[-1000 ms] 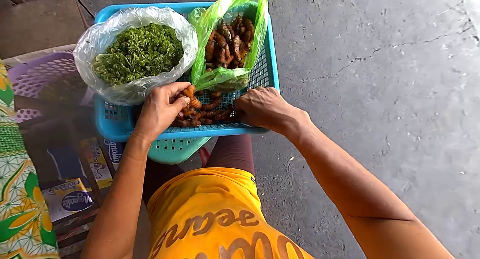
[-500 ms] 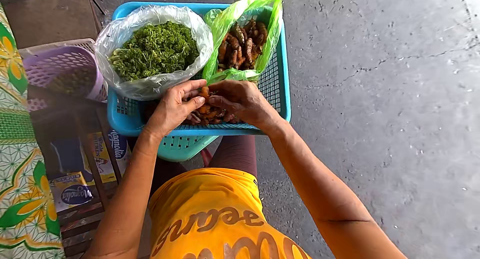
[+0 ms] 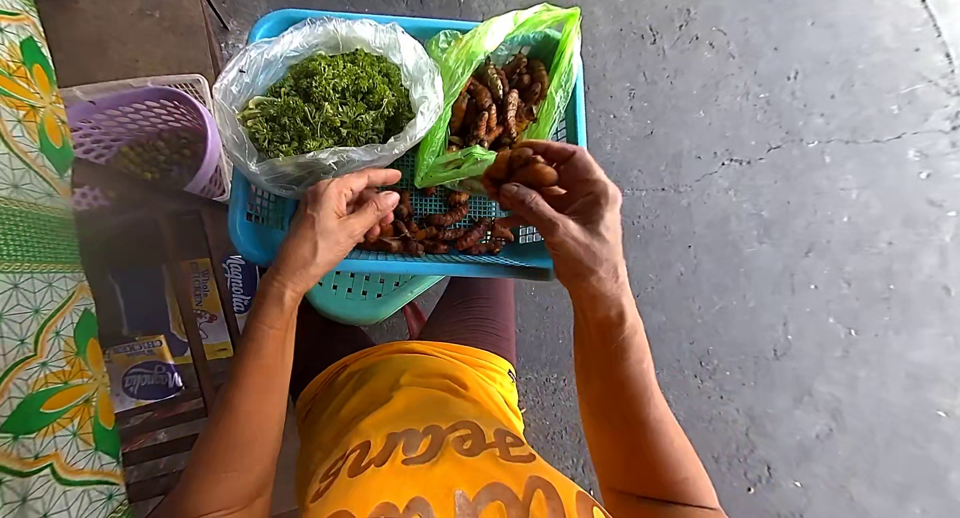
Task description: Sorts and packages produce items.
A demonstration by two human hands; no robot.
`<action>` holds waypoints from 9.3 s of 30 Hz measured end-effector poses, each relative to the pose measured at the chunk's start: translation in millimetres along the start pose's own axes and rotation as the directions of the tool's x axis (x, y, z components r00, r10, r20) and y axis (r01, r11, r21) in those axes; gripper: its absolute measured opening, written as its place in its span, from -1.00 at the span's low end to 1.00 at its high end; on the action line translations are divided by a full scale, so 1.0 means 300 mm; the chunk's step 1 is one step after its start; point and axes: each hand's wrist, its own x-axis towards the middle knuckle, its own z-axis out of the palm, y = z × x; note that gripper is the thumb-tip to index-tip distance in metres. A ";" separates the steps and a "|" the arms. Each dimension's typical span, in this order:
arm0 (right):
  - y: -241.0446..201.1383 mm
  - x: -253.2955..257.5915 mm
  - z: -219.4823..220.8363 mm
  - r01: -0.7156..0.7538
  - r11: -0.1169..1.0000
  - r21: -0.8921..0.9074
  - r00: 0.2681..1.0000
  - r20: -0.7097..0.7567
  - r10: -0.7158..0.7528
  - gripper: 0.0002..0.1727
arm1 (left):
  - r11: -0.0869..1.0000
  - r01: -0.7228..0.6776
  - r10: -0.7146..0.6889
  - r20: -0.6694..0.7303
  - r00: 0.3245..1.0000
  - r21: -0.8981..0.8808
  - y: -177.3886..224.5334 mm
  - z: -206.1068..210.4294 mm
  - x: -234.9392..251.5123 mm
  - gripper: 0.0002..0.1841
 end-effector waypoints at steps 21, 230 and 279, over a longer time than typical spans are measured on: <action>0.001 0.120 0.171 0.370 0.647 -0.667 0.860 0.509 0.032 -0.81 | 0.680 -0.037 -0.132 0.172 0.976 0.733 0.040 0.034 0.011 -0.75; -0.098 0.265 -0.079 0.283 0.665 -0.691 0.948 0.097 -0.303 -0.60 | 0.818 -0.178 -0.112 0.454 0.884 0.548 0.221 0.077 0.161 -0.71; 0.027 0.180 0.132 0.170 0.604 -0.779 0.798 0.468 0.380 -0.68 | 0.753 0.237 -0.410 0.158 0.898 0.614 0.037 0.113 0.225 -0.63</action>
